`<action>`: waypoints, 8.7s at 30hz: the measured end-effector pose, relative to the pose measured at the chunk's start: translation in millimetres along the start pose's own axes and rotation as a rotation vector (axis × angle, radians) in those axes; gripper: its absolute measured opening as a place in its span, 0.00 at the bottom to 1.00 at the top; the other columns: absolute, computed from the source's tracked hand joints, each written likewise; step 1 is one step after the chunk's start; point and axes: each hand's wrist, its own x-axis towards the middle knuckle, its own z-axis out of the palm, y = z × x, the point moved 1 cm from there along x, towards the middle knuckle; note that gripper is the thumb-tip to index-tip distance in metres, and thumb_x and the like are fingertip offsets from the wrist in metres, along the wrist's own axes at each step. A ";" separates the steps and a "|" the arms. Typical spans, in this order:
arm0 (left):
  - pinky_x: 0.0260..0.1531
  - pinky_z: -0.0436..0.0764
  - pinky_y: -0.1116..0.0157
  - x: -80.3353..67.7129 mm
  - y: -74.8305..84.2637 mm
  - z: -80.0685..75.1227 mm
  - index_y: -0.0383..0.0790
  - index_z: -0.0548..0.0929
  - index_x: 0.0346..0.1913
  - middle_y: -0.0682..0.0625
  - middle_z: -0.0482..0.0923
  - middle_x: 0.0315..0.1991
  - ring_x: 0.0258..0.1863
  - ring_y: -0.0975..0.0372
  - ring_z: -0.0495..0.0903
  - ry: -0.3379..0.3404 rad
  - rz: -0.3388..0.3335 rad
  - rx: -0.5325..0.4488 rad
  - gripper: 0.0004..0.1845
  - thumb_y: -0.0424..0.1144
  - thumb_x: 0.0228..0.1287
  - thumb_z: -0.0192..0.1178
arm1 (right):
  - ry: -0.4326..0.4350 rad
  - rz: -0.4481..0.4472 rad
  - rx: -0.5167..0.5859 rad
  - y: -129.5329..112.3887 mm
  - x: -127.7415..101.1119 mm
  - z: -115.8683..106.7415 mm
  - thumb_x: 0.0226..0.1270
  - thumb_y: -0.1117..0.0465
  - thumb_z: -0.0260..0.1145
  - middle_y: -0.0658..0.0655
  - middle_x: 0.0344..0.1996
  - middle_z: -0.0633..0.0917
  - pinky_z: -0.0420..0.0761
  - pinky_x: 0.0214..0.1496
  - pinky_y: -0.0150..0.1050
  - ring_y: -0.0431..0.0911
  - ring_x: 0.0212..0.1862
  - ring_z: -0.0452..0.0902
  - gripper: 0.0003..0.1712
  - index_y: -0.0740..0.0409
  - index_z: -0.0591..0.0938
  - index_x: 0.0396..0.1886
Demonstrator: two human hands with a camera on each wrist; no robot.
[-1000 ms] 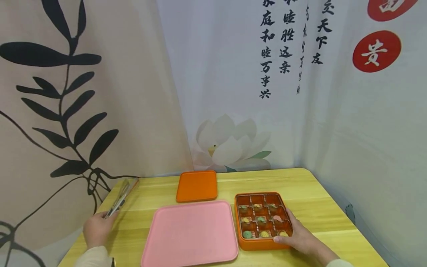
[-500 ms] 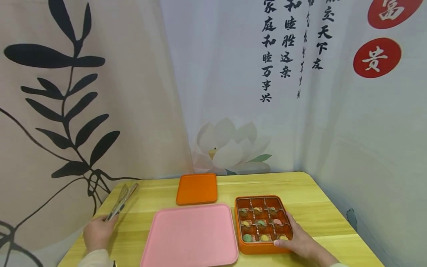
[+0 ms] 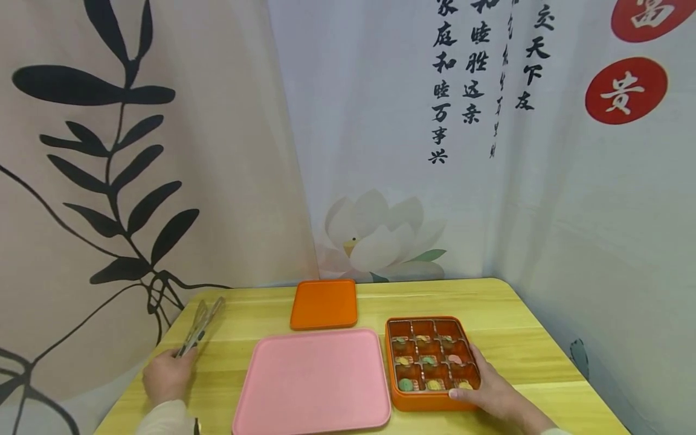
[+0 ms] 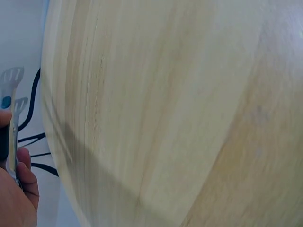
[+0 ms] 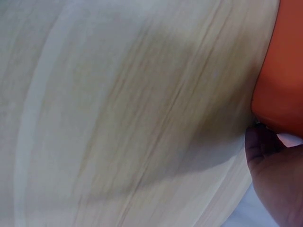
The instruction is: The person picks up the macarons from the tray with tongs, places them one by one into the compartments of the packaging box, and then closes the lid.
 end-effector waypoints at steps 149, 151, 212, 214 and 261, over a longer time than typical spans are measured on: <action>0.56 0.64 0.39 -21.7 26.5 49.8 0.24 0.75 0.53 0.26 0.69 0.49 0.53 0.33 0.68 0.102 -0.378 -0.081 0.25 0.46 0.67 0.50 | 0.001 0.036 0.007 -1.2 -1.0 -0.5 0.65 0.58 0.72 0.76 0.69 0.59 0.77 0.56 0.54 0.60 0.59 0.75 0.59 0.59 0.37 0.78; 0.55 0.65 0.39 -20.4 27.1 49.4 0.24 0.75 0.52 0.26 0.70 0.49 0.53 0.34 0.69 0.087 -0.372 -0.051 0.26 0.48 0.69 0.49 | 0.001 0.039 0.008 -1.1 -1.5 -0.7 0.65 0.58 0.71 0.76 0.69 0.59 0.77 0.56 0.54 0.60 0.59 0.75 0.59 0.59 0.37 0.78; 0.52 0.73 0.46 14.2 141.0 102.1 0.30 0.65 0.70 0.30 0.71 0.57 0.54 0.41 0.72 -0.457 0.142 -0.307 0.36 0.47 0.68 0.63 | -0.009 0.043 0.038 -1.0 1.1 -3.5 0.66 0.58 0.71 0.75 0.69 0.59 0.76 0.57 0.55 0.63 0.61 0.72 0.59 0.59 0.36 0.78; 0.51 0.74 0.46 15.0 142.6 104.8 0.29 0.65 0.70 0.29 0.71 0.57 0.53 0.41 0.73 -0.472 0.157 -0.299 0.36 0.46 0.68 0.63 | -0.008 0.045 0.041 -1.4 0.5 -3.3 0.66 0.57 0.71 0.75 0.69 0.59 0.76 0.56 0.55 0.62 0.61 0.72 0.59 0.59 0.36 0.78; 0.62 0.68 0.44 31.5 125.4 153.0 0.27 0.65 0.69 0.28 0.66 0.66 0.60 0.40 0.71 -0.837 -0.043 -0.392 0.35 0.36 0.63 0.66 | -0.014 0.129 0.138 0.0 0.5 1.2 0.68 0.58 0.69 0.78 0.69 0.56 0.79 0.54 0.53 0.59 0.57 0.77 0.61 0.59 0.30 0.78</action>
